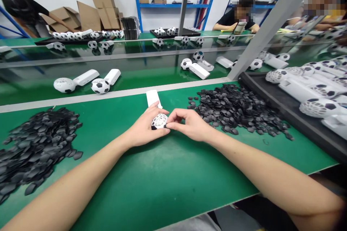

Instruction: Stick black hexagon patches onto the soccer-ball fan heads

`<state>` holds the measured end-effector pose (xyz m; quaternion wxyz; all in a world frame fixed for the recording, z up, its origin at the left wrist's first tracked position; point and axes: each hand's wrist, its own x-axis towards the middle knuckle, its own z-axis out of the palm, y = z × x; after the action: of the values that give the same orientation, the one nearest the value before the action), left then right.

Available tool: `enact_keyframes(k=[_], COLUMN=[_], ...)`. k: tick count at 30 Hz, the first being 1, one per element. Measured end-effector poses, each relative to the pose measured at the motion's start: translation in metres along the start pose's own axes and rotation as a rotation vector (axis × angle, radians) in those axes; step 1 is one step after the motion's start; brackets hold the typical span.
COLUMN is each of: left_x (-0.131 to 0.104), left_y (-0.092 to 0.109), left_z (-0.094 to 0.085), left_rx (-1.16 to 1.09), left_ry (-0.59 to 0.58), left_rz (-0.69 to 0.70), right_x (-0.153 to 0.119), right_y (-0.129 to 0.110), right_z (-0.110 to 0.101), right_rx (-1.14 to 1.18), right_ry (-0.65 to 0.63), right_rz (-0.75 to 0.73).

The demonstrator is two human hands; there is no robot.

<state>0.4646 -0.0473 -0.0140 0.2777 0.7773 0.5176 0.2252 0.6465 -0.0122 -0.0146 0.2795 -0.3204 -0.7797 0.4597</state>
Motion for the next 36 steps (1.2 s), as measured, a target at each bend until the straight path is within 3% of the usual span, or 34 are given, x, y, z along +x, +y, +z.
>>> enact_keyframes(k=[13, 20, 22, 25, 27, 32, 36], left_x=[0.000, 0.002, 0.001, 0.000, -0.001, -0.003, -0.005], left_y=[-0.002, 0.000, -0.001, -0.002, -0.001, 0.001, -0.001], left_z=[0.005, 0.002, 0.001, 0.002, 0.003, -0.001, -0.012], left_rx=[-0.048, -0.033, -0.027, -0.006, 0.025, 0.057, 0.003], left_ry=[0.032, 0.020, 0.010, 0.022, 0.041, 0.093, 0.009], left_rz=[0.042, 0.042, 0.029, 0.038, 0.020, -0.077, -0.037], right_x=[0.002, 0.006, 0.009, 0.010, 0.010, 0.010, 0.012], right_y=[0.010, 0.011, 0.011, 0.016, 0.020, 0.022, 0.018], right_z=[0.004, -0.001, -0.014, -0.037, -0.048, -0.045, -0.030], right_rx=[0.150, 0.084, -0.046, -0.438, -0.652, -0.844, -1.016], right_ry=[-0.003, -0.004, 0.050, 0.232, 0.255, 0.094, -0.033], right_rz=[0.077, 0.072, 0.082, 0.084, 0.092, 0.067, 0.022])
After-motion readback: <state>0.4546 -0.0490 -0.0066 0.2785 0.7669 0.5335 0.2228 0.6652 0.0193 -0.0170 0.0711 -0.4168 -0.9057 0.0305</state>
